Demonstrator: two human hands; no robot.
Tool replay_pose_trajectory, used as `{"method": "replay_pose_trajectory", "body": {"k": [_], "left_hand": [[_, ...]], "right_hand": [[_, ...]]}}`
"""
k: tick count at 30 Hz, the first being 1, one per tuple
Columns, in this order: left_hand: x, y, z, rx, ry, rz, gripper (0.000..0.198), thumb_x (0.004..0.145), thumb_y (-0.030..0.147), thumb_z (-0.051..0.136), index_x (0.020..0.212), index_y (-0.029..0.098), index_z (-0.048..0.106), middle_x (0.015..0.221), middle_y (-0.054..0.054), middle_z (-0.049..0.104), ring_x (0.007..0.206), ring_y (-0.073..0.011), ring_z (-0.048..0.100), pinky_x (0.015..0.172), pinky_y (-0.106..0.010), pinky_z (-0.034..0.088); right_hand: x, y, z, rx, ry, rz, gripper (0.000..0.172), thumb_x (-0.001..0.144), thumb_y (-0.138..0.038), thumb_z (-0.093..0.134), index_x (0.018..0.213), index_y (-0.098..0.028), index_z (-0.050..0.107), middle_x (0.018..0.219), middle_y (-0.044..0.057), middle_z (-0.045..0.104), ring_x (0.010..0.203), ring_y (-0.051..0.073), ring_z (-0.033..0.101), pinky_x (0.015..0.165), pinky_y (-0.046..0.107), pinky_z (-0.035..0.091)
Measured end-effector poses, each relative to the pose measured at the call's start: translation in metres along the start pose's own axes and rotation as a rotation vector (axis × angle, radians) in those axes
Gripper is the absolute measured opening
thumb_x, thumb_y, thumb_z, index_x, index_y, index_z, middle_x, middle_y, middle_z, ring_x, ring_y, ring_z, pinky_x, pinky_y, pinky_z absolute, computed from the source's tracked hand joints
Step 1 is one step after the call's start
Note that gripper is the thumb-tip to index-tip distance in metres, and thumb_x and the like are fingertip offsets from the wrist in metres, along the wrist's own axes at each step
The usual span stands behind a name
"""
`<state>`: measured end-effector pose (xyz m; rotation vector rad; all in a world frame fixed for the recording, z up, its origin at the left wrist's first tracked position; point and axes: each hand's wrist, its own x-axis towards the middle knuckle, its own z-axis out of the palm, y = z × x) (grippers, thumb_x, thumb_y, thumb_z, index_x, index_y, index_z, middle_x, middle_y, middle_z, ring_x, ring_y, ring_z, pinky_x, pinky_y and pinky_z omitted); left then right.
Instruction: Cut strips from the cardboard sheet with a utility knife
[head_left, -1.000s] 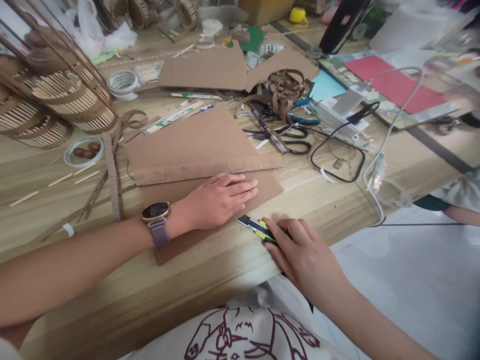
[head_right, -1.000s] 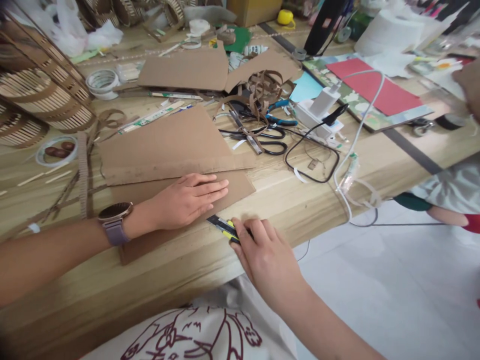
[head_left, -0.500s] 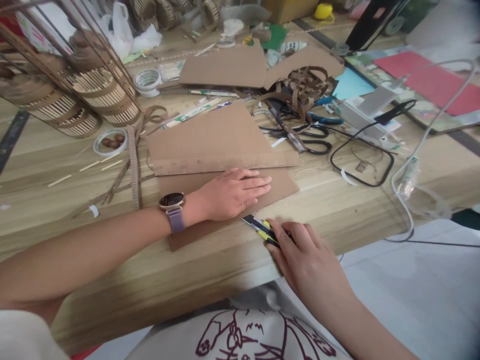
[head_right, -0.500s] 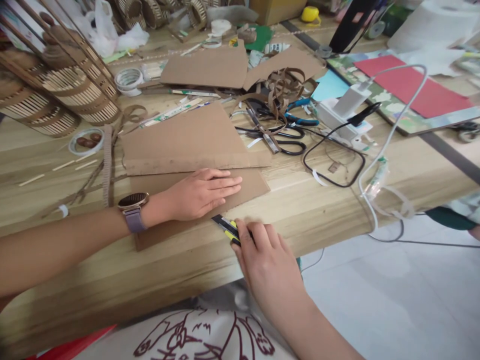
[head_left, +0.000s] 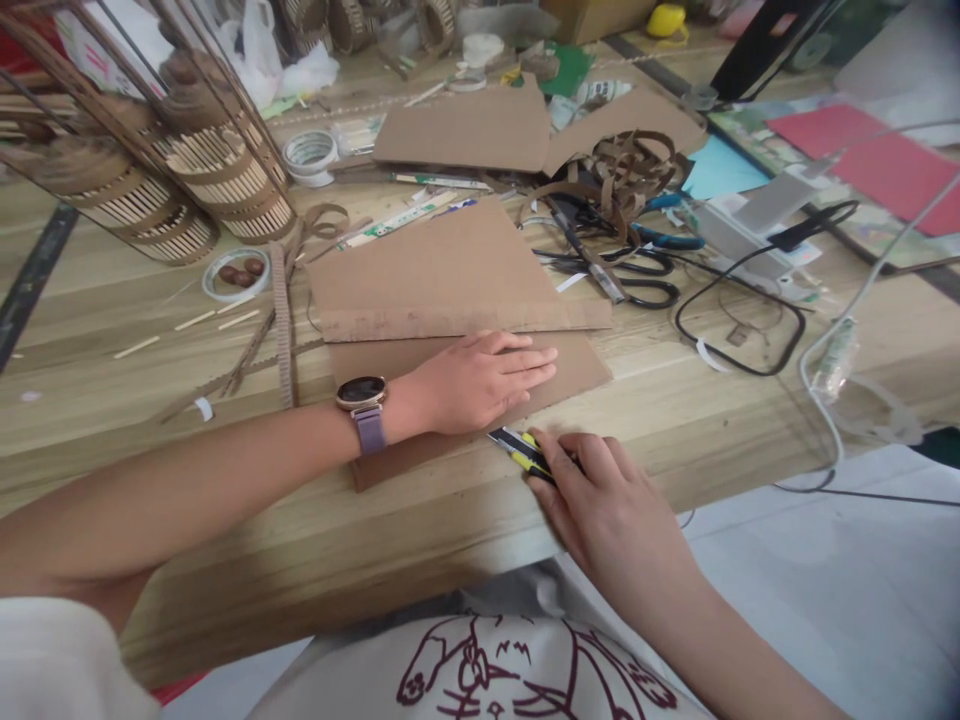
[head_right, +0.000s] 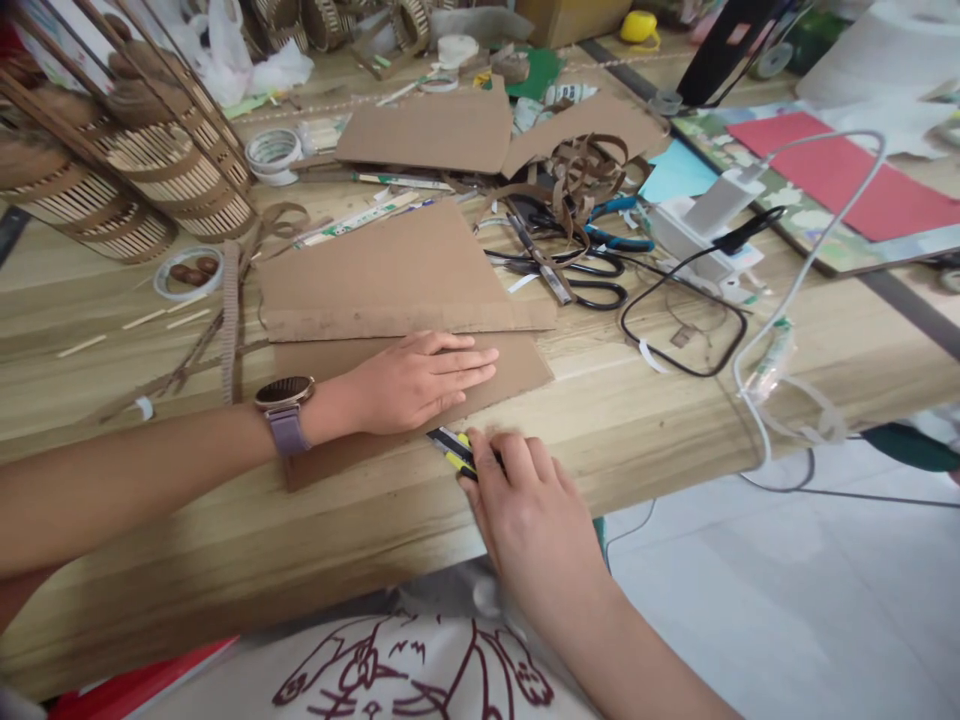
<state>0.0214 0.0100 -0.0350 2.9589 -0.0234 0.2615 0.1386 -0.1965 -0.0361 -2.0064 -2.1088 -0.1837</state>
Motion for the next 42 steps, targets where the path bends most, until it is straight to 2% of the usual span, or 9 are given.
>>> {"method": "replay_pose_trajectory", "body": {"k": [3, 6, 9, 11, 16, 20, 27, 33, 42], "left_hand": [[0.008, 0.002, 0.001, -0.010, 0.025, 0.002, 0.043, 0.106, 0.028, 0.037, 0.143, 0.012, 0.053, 0.152, -0.008, 0.050, 0.140, -0.0271, 0.042, 0.119, -0.044, 0.033], [0.008, -0.002, -0.005, -0.033, 0.036, 0.083, 0.038, 0.103, 0.018, 0.040, 0.133, 0.006, 0.061, 0.149, -0.016, 0.053, 0.142, -0.0258, 0.042, 0.121, -0.043, 0.033], [-0.012, -0.011, -0.017, -0.042, 0.031, 0.160, 0.039, 0.102, 0.013, 0.037, 0.132, 0.005, 0.061, 0.151, -0.019, 0.049, 0.146, -0.0254, 0.039, 0.121, -0.043, 0.035], [-0.032, -0.017, -0.022, -0.025, 0.027, 0.160, 0.039, 0.104, 0.020, 0.038, 0.137, 0.008, 0.058, 0.152, -0.018, 0.048, 0.146, -0.0263, 0.039, 0.120, -0.046, 0.037], [-0.059, -0.024, -0.019, -0.006, 0.045, 0.146, 0.044, 0.105, 0.024, 0.040, 0.144, 0.007, 0.051, 0.152, -0.018, 0.048, 0.148, -0.0295, 0.035, 0.122, -0.048, 0.034], [-0.057, -0.023, -0.015, -0.016, 0.036, 0.120, 0.043, 0.105, 0.024, 0.039, 0.145, 0.010, 0.050, 0.153, -0.015, 0.047, 0.149, -0.0274, 0.033, 0.122, -0.048, 0.033], [-0.057, -0.022, -0.017, 0.003, 0.057, 0.129, 0.043, 0.106, 0.023, 0.038, 0.143, 0.007, 0.051, 0.152, -0.016, 0.048, 0.148, -0.0276, 0.036, 0.122, -0.046, 0.034], [-0.056, -0.023, -0.015, 0.003, 0.073, 0.119, 0.042, 0.105, 0.023, 0.040, 0.142, 0.008, 0.053, 0.151, -0.016, 0.049, 0.147, -0.0277, 0.037, 0.121, -0.048, 0.036], [-0.055, -0.023, -0.015, 0.010, 0.082, 0.115, 0.042, 0.105, 0.023, 0.040, 0.142, 0.008, 0.053, 0.150, -0.016, 0.050, 0.147, -0.0273, 0.038, 0.121, -0.047, 0.036]], "right_hand": [[0.000, 0.010, 0.000, 0.009, 0.012, -0.001, 0.039, 0.101, -0.031, 0.045, 0.130, -0.010, 0.059, 0.101, 0.015, 0.062, 0.090, 0.027, 0.058, 0.073, 0.040, 0.053], [-0.002, 0.020, -0.001, 0.032, 0.009, 0.024, 0.040, 0.102, -0.036, 0.042, 0.132, -0.016, 0.059, 0.102, 0.014, 0.062, 0.092, 0.027, 0.059, 0.074, 0.040, 0.054], [-0.004, 0.026, -0.001, 0.047, 0.000, 0.038, 0.042, 0.102, -0.039, 0.041, 0.133, -0.018, 0.060, 0.102, 0.013, 0.062, 0.091, 0.027, 0.059, 0.074, 0.041, 0.055], [-0.003, 0.026, -0.001, 0.048, 0.007, 0.039, 0.043, 0.102, -0.040, 0.041, 0.132, -0.016, 0.061, 0.102, 0.013, 0.062, 0.091, 0.027, 0.059, 0.075, 0.041, 0.055], [-0.001, 0.024, -0.001, 0.051, 0.015, 0.039, 0.042, 0.102, -0.038, 0.042, 0.130, -0.013, 0.062, 0.101, 0.013, 0.061, 0.091, 0.026, 0.058, 0.075, 0.040, 0.054], [0.001, 0.023, -0.002, 0.061, 0.018, 0.037, 0.043, 0.101, -0.037, 0.044, 0.130, -0.011, 0.062, 0.100, 0.014, 0.061, 0.092, 0.027, 0.058, 0.075, 0.041, 0.054], [-0.001, 0.019, -0.003, 0.083, 0.034, 0.017, 0.040, 0.102, -0.036, 0.042, 0.131, -0.014, 0.060, 0.100, 0.012, 0.060, 0.092, 0.025, 0.058, 0.078, 0.039, 0.056], [0.001, 0.012, -0.002, 0.021, 0.020, -0.014, 0.040, 0.102, -0.033, 0.042, 0.127, -0.007, 0.059, 0.100, 0.015, 0.060, 0.091, 0.027, 0.058, 0.073, 0.041, 0.056], [-0.002, -0.002, 0.000, 0.003, 0.016, -0.019, 0.038, 0.103, -0.031, 0.041, 0.130, -0.011, 0.057, 0.100, 0.014, 0.060, 0.091, 0.027, 0.058, 0.072, 0.041, 0.056]]}}
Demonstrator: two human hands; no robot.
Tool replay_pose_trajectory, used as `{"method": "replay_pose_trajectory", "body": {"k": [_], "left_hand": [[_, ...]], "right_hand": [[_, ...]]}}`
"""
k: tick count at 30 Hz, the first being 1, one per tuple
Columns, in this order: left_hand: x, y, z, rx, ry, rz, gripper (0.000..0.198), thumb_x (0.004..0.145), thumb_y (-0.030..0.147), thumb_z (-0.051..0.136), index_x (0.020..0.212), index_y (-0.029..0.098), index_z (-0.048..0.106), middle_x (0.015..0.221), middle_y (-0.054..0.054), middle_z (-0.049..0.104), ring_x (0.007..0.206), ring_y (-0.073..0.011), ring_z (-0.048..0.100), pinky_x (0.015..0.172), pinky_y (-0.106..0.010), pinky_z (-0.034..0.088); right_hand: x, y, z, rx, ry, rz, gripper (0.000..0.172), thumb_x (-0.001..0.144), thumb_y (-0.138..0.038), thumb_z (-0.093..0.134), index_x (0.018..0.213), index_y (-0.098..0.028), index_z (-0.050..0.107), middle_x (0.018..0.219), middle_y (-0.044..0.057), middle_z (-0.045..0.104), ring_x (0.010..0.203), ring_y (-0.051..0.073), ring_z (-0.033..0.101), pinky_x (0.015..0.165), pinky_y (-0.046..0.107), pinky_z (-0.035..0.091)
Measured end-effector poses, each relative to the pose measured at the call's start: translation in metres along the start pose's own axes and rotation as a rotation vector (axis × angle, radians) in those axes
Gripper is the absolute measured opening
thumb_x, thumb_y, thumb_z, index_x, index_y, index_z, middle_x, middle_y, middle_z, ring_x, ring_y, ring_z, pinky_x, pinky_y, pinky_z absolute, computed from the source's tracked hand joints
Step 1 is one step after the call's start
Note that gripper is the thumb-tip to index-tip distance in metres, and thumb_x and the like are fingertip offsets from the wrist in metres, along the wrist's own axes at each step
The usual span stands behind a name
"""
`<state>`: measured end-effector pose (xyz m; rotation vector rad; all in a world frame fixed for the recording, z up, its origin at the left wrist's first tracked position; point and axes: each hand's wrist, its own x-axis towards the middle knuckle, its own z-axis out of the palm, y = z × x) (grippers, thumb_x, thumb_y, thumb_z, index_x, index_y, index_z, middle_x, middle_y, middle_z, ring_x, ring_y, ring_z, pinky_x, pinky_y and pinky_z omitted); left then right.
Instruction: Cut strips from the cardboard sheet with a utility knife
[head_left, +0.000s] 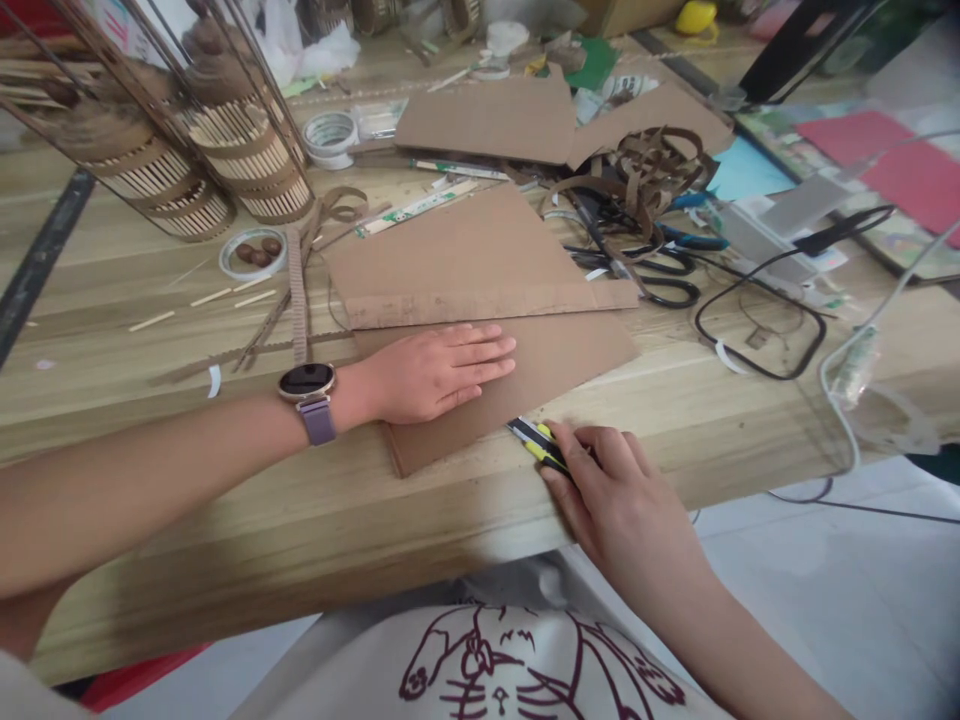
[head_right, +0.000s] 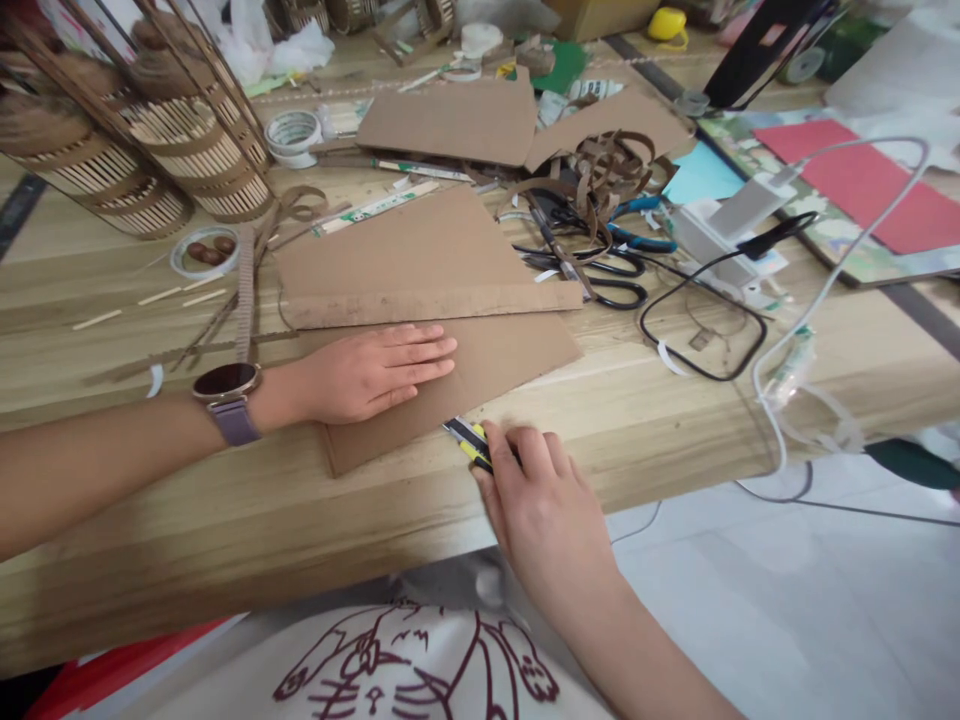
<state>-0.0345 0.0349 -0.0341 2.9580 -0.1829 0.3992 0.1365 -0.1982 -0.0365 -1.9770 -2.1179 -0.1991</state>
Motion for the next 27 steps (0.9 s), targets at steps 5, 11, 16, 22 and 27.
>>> {"method": "replay_pose_trajectory", "body": {"k": [5, 11, 16, 22, 27], "left_hand": [[-0.001, -0.001, 0.000, 0.007, -0.007, 0.002, 0.042, 0.105, 0.023, 0.038, 0.142, 0.008, 0.053, 0.151, -0.016, 0.050, 0.147, -0.0270, 0.038, 0.122, -0.047, 0.036], [-0.001, -0.001, 0.000, -0.009, -0.013, -0.013, 0.043, 0.105, 0.023, 0.038, 0.142, 0.008, 0.053, 0.151, -0.015, 0.050, 0.147, -0.0271, 0.038, 0.122, -0.047, 0.035], [-0.001, 0.000, 0.000, -0.033, -0.024, -0.034, 0.043, 0.105, 0.024, 0.038, 0.143, 0.011, 0.053, 0.152, -0.014, 0.049, 0.148, -0.0263, 0.037, 0.122, -0.047, 0.034], [0.000, -0.001, 0.000, -0.067, -0.033, -0.054, 0.043, 0.104, 0.024, 0.040, 0.143, 0.012, 0.053, 0.153, -0.013, 0.048, 0.148, -0.0265, 0.037, 0.123, -0.047, 0.034], [0.000, -0.001, -0.001, -0.082, -0.044, -0.064, 0.044, 0.105, 0.025, 0.037, 0.144, 0.010, 0.053, 0.154, -0.013, 0.047, 0.149, -0.0260, 0.034, 0.124, -0.045, 0.030]], "right_hand": [[0.000, -0.011, -0.003, -0.007, -0.027, -0.053, 0.040, 0.103, -0.032, 0.040, 0.130, -0.009, 0.057, 0.098, 0.013, 0.060, 0.085, 0.025, 0.058, 0.067, 0.038, 0.055], [0.007, -0.019, -0.002, -0.008, -0.022, -0.100, 0.040, 0.102, -0.030, 0.041, 0.128, -0.004, 0.058, 0.095, 0.013, 0.061, 0.084, 0.025, 0.057, 0.066, 0.038, 0.055], [0.008, -0.023, -0.002, -0.009, -0.029, -0.121, 0.040, 0.102, -0.028, 0.041, 0.128, -0.005, 0.058, 0.095, 0.014, 0.062, 0.083, 0.025, 0.057, 0.067, 0.038, 0.054], [0.007, -0.029, -0.002, 0.012, -0.044, -0.138, 0.039, 0.103, -0.029, 0.038, 0.128, -0.007, 0.058, 0.095, 0.013, 0.063, 0.083, 0.024, 0.058, 0.069, 0.037, 0.054], [0.013, -0.036, -0.003, -0.009, -0.008, -0.183, 0.039, 0.103, -0.027, 0.034, 0.123, -0.007, 0.061, 0.090, 0.012, 0.063, 0.078, 0.022, 0.059, 0.065, 0.034, 0.051]]}}
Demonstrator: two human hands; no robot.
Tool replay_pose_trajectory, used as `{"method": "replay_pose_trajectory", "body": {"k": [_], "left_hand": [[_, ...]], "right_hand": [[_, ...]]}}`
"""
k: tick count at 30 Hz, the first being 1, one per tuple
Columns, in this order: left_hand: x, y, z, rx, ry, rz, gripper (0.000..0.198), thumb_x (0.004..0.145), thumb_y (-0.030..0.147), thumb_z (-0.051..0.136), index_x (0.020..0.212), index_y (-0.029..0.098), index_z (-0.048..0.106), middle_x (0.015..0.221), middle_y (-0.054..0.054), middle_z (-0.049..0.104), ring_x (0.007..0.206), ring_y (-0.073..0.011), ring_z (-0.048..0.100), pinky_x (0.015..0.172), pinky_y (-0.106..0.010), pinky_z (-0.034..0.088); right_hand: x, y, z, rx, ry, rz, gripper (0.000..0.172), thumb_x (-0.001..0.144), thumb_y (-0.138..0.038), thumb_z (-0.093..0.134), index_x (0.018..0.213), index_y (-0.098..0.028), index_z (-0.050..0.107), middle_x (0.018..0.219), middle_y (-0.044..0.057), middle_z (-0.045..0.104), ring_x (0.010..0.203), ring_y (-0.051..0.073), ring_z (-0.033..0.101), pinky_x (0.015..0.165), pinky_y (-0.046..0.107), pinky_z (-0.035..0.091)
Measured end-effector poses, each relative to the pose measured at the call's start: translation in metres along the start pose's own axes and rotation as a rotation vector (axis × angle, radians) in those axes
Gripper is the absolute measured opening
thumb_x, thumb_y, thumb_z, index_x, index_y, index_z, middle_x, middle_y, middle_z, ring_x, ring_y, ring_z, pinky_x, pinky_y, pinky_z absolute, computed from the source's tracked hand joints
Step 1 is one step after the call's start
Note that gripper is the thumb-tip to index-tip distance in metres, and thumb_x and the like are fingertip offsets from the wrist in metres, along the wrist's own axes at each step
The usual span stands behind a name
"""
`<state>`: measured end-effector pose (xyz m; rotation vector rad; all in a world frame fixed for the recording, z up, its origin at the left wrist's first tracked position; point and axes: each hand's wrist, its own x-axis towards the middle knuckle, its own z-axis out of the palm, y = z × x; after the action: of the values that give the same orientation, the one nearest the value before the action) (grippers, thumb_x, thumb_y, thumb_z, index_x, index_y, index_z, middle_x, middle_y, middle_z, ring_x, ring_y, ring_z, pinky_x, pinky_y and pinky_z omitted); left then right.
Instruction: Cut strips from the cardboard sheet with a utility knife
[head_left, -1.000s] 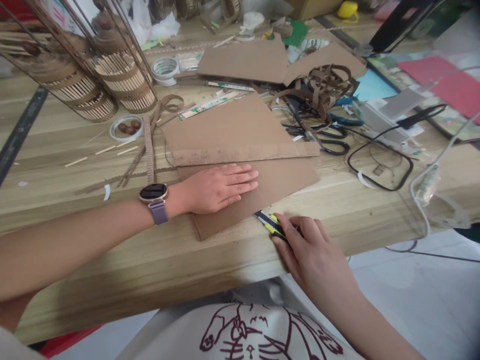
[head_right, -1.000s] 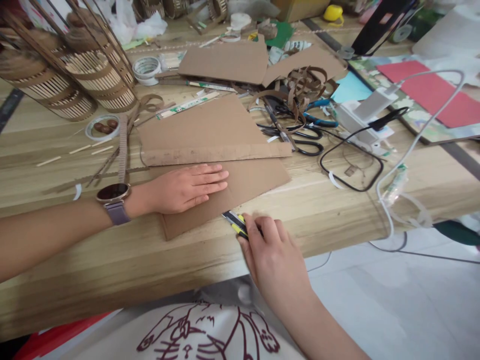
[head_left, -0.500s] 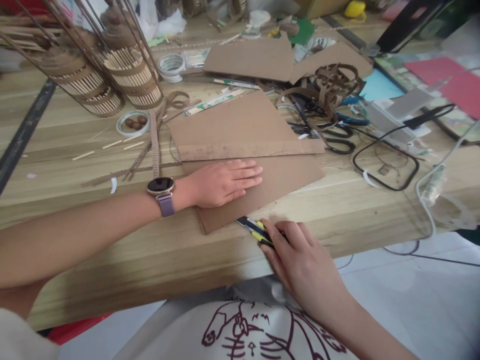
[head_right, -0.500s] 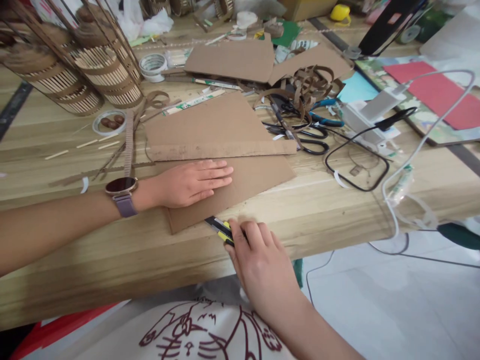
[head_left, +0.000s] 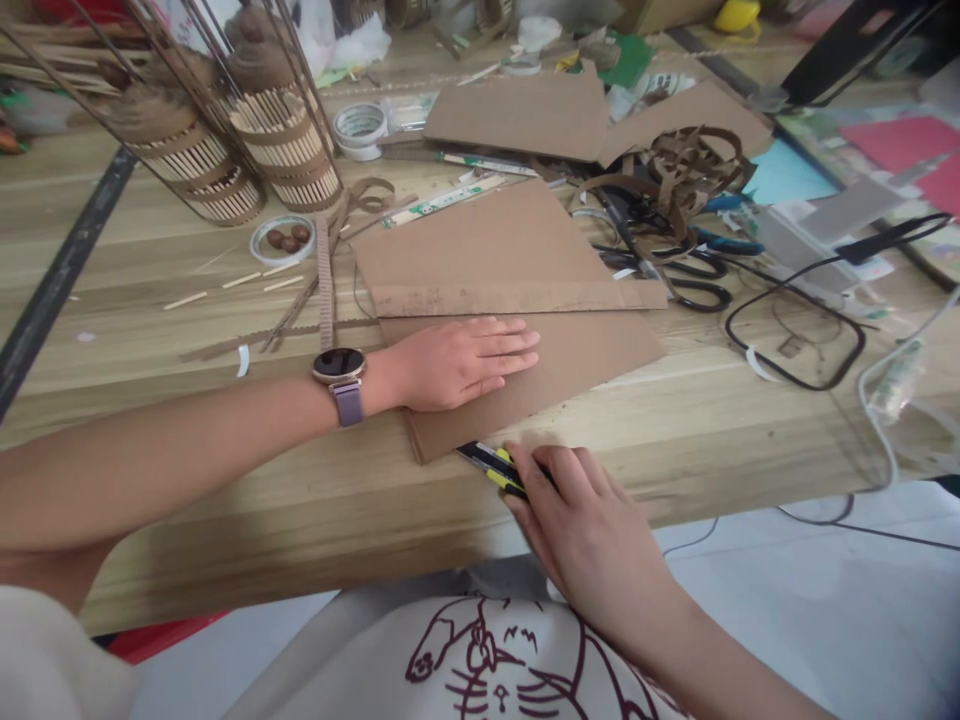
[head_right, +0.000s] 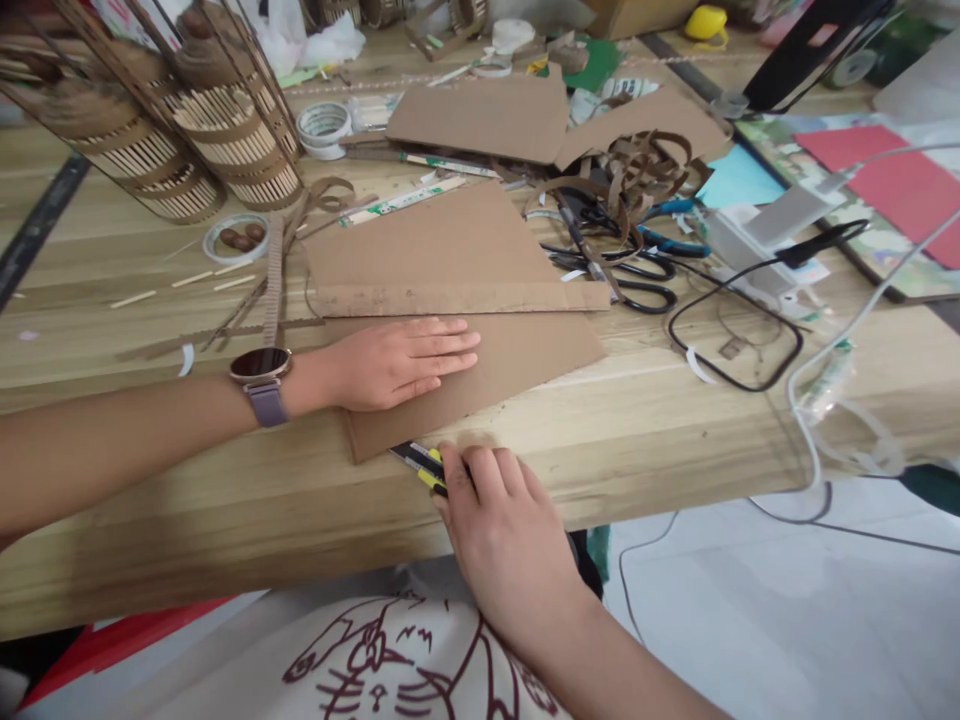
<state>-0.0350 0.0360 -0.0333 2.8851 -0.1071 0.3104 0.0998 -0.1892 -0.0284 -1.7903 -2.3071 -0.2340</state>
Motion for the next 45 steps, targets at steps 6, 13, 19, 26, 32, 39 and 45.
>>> {"method": "replay_pose_trajectory", "body": {"k": [6, 13, 19, 26, 32, 39, 45], "left_hand": [[0.001, 0.001, 0.000, -0.009, -0.018, -0.022, 0.045, 0.105, 0.025, 0.036, 0.145, 0.010, 0.051, 0.155, -0.012, 0.045, 0.150, -0.0255, 0.033, 0.125, -0.044, 0.028], [0.002, -0.001, 0.001, -0.006, -0.028, -0.015, 0.046, 0.105, 0.026, 0.035, 0.145, 0.008, 0.051, 0.156, -0.013, 0.044, 0.150, -0.0265, 0.032, 0.125, -0.044, 0.028], [0.002, 0.000, 0.000, -0.027, -0.042, -0.031, 0.045, 0.104, 0.024, 0.037, 0.146, 0.012, 0.051, 0.156, -0.011, 0.043, 0.150, -0.0235, 0.031, 0.126, -0.043, 0.027], [0.002, 0.000, 0.000, -0.044, -0.042, -0.041, 0.045, 0.103, 0.023, 0.039, 0.146, 0.012, 0.051, 0.156, -0.011, 0.043, 0.151, -0.0233, 0.031, 0.126, -0.042, 0.025], [0.002, 0.000, -0.002, -0.043, -0.064, -0.029, 0.046, 0.104, 0.024, 0.038, 0.146, 0.011, 0.050, 0.158, -0.011, 0.042, 0.151, -0.0230, 0.030, 0.127, -0.042, 0.024], [0.002, -0.001, -0.001, -0.059, -0.065, -0.018, 0.046, 0.102, 0.021, 0.041, 0.146, 0.010, 0.051, 0.157, -0.011, 0.042, 0.152, -0.0235, 0.028, 0.127, -0.040, 0.023], [0.002, -0.001, -0.001, -0.009, -0.092, -0.013, 0.047, 0.104, 0.023, 0.037, 0.147, 0.010, 0.049, 0.159, -0.010, 0.040, 0.152, -0.0232, 0.027, 0.127, -0.040, 0.022]], "right_hand": [[0.006, -0.002, 0.001, -0.006, 0.025, -0.031, 0.039, 0.104, -0.026, 0.033, 0.121, -0.005, 0.062, 0.088, 0.011, 0.062, 0.077, 0.022, 0.058, 0.064, 0.034, 0.050], [0.009, -0.001, 0.001, 0.012, -0.013, -0.088, 0.038, 0.103, -0.026, 0.034, 0.121, -0.006, 0.062, 0.089, 0.012, 0.062, 0.080, 0.023, 0.057, 0.067, 0.034, 0.052], [0.009, -0.001, 0.002, 0.022, -0.011, -0.121, 0.037, 0.103, -0.025, 0.035, 0.120, -0.008, 0.063, 0.089, 0.011, 0.061, 0.078, 0.022, 0.055, 0.066, 0.034, 0.052], [0.019, -0.001, 0.003, 0.036, -0.032, -0.161, 0.034, 0.101, -0.023, 0.038, 0.118, -0.005, 0.062, 0.086, 0.010, 0.059, 0.078, 0.023, 0.055, 0.066, 0.035, 0.052], [0.022, 0.007, 0.005, 0.040, -0.052, -0.239, 0.029, 0.100, -0.022, 0.040, 0.109, -0.008, 0.063, 0.083, 0.009, 0.057, 0.077, 0.023, 0.052, 0.064, 0.035, 0.050], [0.025, 0.016, 0.008, 0.043, -0.053, -0.309, 0.032, 0.101, -0.025, 0.039, 0.119, -0.007, 0.059, 0.087, 0.010, 0.059, 0.080, 0.024, 0.053, 0.066, 0.036, 0.051], [0.031, 0.022, 0.005, 0.033, -0.046, -0.363, 0.029, 0.099, -0.026, 0.045, 0.116, -0.007, 0.060, 0.089, 0.010, 0.060, 0.082, 0.023, 0.057, 0.066, 0.033, 0.051]]}}
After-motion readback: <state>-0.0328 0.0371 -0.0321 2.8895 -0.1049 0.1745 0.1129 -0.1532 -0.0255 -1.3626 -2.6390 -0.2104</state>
